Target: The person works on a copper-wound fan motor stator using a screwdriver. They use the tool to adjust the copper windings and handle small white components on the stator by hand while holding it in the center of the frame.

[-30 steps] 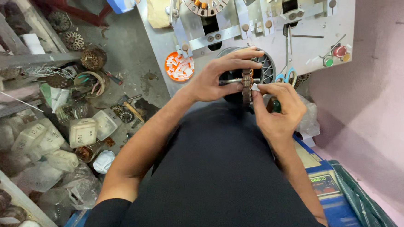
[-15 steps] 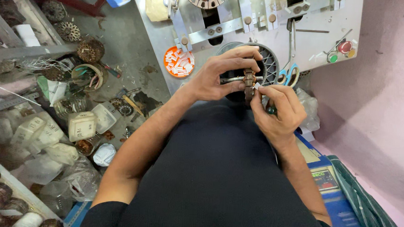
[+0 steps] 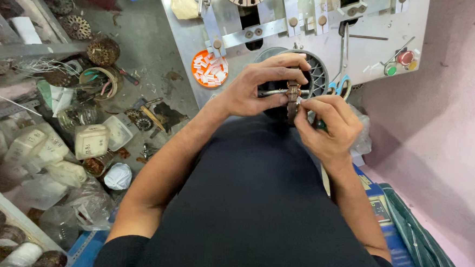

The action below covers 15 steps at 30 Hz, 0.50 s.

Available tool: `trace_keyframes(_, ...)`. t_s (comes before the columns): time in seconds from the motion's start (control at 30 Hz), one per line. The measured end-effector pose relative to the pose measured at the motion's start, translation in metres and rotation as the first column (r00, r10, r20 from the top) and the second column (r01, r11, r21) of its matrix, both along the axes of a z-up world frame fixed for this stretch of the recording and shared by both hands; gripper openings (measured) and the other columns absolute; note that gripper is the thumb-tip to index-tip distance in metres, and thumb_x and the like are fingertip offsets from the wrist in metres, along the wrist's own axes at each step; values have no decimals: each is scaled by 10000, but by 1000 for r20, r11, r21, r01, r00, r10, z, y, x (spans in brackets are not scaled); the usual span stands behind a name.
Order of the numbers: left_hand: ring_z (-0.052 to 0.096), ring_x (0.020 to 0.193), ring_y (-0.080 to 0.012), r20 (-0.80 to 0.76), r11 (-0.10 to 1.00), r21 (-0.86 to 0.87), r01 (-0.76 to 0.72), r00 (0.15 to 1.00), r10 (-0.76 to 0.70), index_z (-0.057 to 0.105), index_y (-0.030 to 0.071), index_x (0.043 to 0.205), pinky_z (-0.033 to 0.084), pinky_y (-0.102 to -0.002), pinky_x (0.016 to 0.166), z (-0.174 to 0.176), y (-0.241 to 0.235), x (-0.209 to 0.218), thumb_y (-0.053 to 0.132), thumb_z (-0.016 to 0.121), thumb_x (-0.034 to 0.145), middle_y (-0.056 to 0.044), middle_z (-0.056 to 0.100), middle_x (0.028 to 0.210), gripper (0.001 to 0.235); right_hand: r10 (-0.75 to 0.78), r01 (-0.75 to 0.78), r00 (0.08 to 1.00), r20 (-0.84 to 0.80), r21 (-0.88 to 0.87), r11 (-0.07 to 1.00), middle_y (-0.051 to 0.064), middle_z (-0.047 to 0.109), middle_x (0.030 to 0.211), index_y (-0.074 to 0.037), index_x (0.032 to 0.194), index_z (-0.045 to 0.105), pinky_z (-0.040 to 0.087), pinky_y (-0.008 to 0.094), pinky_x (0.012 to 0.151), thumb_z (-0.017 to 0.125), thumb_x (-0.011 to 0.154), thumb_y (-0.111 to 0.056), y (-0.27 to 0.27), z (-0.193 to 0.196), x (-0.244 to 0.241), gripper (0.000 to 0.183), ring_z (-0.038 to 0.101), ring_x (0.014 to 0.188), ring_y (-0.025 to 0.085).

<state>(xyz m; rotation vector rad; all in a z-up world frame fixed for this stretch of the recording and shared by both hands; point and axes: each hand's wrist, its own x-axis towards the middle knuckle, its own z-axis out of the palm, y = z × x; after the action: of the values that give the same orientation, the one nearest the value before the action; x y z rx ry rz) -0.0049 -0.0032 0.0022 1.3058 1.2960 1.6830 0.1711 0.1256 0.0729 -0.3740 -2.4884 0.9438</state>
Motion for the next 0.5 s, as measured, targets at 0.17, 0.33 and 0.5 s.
trace_keyframes(0.17, 507, 1481, -303, 47, 999, -32, 32, 998, -30, 663, 50, 1368, 444, -427, 1244, -2, -2, 0, 159, 732, 1016, -134, 577, 1491, 375, 43, -46, 997, 62, 55, 997, 98, 663, 929, -24, 1018, 697, 535, 345, 694, 794, 842, 90, 0, 9, -4, 231, 679, 782, 226)
trace_keyframes(0.33, 546, 1441, -293, 54, 999, -43, 20, 998, -18, 692, 60, 1288, 472, -419, 1218, -2, -4, 2, 166, 730, 1010, -116, 594, 1458, 300, 51, -62, 991, 125, 82, 995, 76, 661, 908, -39, 998, 703, 534, 334, 657, 796, 832, 77, -1, 16, -8, 222, 672, 733, 198)
trace_keyframes(0.5, 566, 1420, -293, 27, 999, -53, 6, 1000, -5, 693, 54, 1261, 477, -416, 1206, 0, -5, 1, 188, 728, 1015, -108, 602, 1441, 283, 78, -91, 981, 176, 68, 994, 82, 660, 925, -44, 998, 697, 546, 342, 689, 783, 836, 54, -2, 26, -16, 208, 679, 770, 216)
